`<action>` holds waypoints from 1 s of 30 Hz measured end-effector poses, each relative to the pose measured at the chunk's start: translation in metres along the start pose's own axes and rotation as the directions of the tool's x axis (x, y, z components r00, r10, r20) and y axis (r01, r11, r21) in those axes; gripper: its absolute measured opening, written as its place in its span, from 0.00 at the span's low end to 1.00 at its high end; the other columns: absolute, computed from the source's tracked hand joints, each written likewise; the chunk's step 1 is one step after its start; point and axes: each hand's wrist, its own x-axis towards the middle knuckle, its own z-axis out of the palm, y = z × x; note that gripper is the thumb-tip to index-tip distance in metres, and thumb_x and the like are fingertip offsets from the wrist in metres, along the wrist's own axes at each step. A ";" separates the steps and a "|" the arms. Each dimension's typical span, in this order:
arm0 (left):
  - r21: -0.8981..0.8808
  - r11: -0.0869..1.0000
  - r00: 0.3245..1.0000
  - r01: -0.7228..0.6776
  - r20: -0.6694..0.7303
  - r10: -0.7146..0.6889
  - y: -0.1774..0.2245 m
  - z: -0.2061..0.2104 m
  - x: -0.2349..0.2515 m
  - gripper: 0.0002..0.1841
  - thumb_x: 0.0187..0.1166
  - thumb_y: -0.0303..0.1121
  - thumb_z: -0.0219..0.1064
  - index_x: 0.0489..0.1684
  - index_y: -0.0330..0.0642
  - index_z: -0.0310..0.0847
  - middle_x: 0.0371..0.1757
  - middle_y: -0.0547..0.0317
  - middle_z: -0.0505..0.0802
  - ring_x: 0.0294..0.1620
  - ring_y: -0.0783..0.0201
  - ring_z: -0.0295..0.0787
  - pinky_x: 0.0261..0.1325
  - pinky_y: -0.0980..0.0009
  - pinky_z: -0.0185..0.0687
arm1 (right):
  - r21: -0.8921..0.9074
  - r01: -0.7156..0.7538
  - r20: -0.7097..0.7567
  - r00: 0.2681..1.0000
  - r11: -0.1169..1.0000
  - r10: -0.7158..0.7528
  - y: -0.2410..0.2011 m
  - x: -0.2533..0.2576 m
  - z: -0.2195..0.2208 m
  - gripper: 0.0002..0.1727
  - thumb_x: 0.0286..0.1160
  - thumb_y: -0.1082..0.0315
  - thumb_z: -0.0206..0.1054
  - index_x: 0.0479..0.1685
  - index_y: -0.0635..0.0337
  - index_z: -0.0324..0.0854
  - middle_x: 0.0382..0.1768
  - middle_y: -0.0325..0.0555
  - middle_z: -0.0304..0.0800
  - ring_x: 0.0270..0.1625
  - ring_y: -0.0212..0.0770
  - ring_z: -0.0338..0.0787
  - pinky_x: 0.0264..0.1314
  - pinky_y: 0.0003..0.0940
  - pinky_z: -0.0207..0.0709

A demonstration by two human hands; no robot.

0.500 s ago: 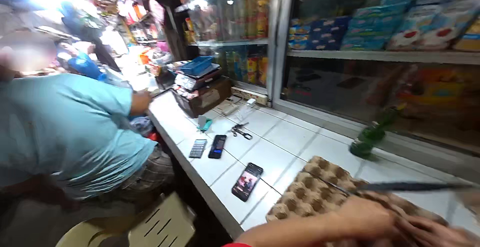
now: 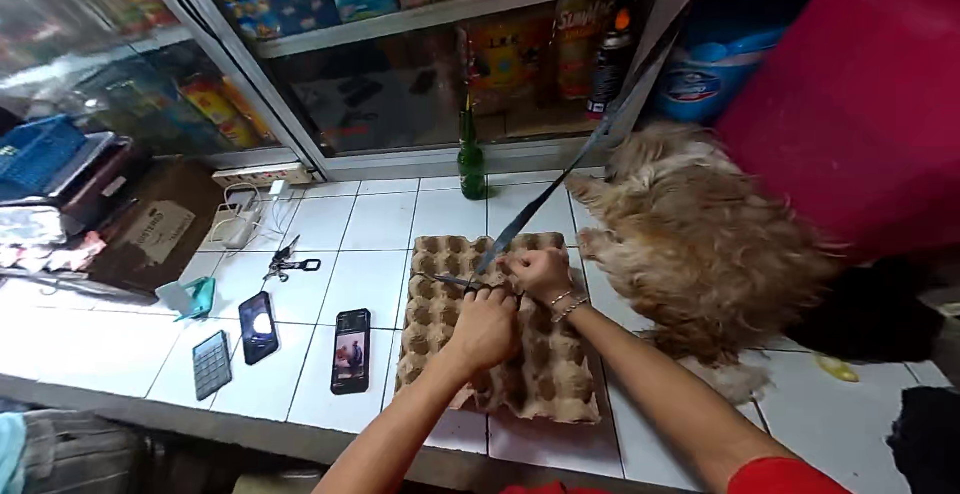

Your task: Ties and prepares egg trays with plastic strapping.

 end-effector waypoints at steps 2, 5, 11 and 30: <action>-0.091 0.996 0.997 0.003 -0.076 -0.010 -0.005 0.008 -0.001 0.19 0.85 0.33 0.56 0.56 0.21 0.84 0.63 0.27 0.87 0.71 0.34 0.80 0.76 0.43 0.66 | -0.032 -0.016 0.106 0.994 0.999 0.020 -0.009 0.001 -0.005 0.27 0.90 0.56 0.58 0.34 0.77 0.84 0.39 0.68 0.87 0.50 0.62 0.86 0.59 0.60 0.73; -0.128 0.990 0.991 0.063 -0.106 -0.077 -0.007 0.015 0.002 0.21 0.87 0.34 0.52 0.52 0.20 0.84 0.57 0.28 0.90 0.68 0.36 0.84 0.74 0.44 0.69 | 0.005 0.061 0.287 0.956 0.998 -0.060 -0.013 -0.005 -0.009 0.28 0.92 0.55 0.55 0.33 0.75 0.83 0.34 0.60 0.82 0.42 0.52 0.80 0.53 0.52 0.71; -0.216 0.976 0.995 -0.028 -0.101 0.006 -0.006 0.016 0.003 0.18 0.85 0.29 0.54 0.50 0.19 0.84 0.61 0.26 0.87 0.69 0.36 0.83 0.73 0.46 0.71 | 0.087 0.146 0.173 0.972 0.985 -0.159 0.004 -0.003 0.000 0.24 0.88 0.61 0.61 0.29 0.77 0.82 0.28 0.58 0.81 0.37 0.49 0.79 0.49 0.50 0.71; 0.578 0.773 0.452 -0.261 -0.634 0.627 -0.064 -0.045 0.021 0.09 0.77 0.23 0.66 0.48 0.34 0.91 0.51 0.41 0.93 0.57 0.44 0.92 0.69 0.52 0.80 | 0.094 0.513 0.131 0.843 0.853 -0.521 0.034 0.028 -0.044 0.08 0.78 0.83 0.62 0.45 0.76 0.87 0.46 0.61 0.91 0.50 0.49 0.89 0.61 0.44 0.80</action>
